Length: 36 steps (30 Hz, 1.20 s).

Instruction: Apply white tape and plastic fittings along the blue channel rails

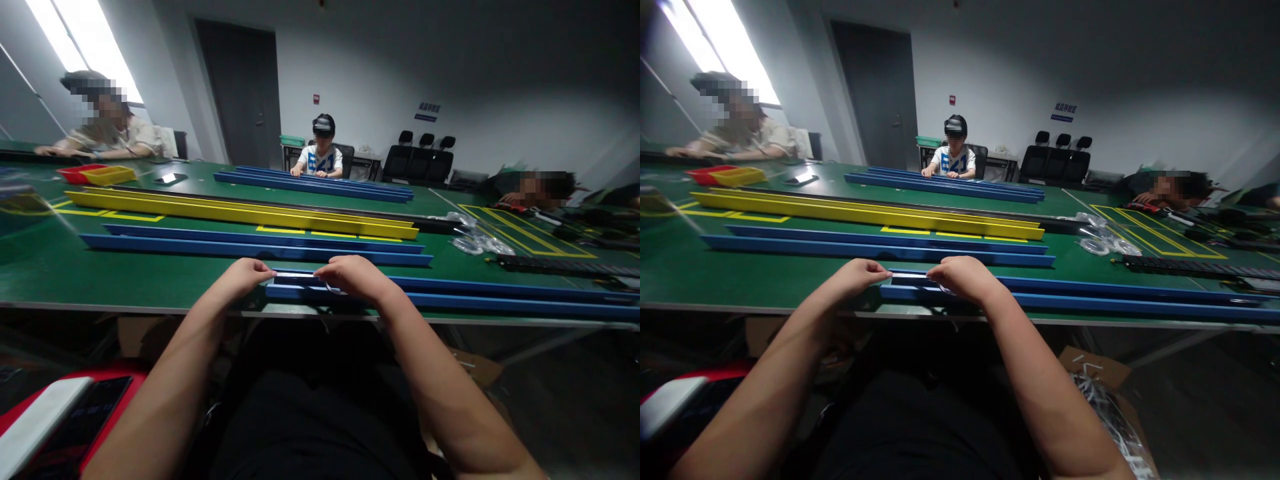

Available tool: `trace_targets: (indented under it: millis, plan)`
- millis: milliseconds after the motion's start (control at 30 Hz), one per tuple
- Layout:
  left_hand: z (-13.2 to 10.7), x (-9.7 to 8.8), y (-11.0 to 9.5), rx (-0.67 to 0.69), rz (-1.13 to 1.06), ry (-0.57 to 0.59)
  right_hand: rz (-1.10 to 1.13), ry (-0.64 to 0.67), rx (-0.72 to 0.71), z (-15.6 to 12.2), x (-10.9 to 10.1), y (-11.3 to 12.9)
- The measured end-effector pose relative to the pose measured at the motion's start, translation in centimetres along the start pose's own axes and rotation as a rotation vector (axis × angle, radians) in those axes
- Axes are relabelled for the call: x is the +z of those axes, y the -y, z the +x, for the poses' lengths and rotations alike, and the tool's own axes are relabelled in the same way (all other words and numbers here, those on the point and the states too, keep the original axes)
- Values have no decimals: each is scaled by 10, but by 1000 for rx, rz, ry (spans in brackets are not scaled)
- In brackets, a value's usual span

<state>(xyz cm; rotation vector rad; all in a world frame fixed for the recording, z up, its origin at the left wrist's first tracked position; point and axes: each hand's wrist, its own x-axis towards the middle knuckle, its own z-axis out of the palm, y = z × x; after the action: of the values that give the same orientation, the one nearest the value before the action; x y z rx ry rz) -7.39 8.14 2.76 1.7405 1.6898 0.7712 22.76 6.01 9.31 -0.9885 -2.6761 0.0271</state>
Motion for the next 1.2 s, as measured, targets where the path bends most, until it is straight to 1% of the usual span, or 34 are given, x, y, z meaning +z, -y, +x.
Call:
trace_targets:
  millis: [100,200,300,433,533,633,867,1200]
  plan:
    - [3,-1,5,-36,19,5,-138,141,-13,16,-13,6]
    - [5,4,9,-77,49,-10,-244,272,22,27,-18,9]
    - [9,11,15,-97,76,-6,-287,363,38,32,-12,13]
    - [14,17,23,-89,166,16,-346,460,73,31,4,19]
    - [16,20,23,-77,253,-8,-368,468,112,29,12,21]
    - [17,21,23,-84,301,-30,-364,460,133,29,14,21]
    - [17,24,28,-59,287,-43,-356,474,161,31,16,16]
    - [16,24,24,-57,288,-35,-388,478,161,36,24,17]
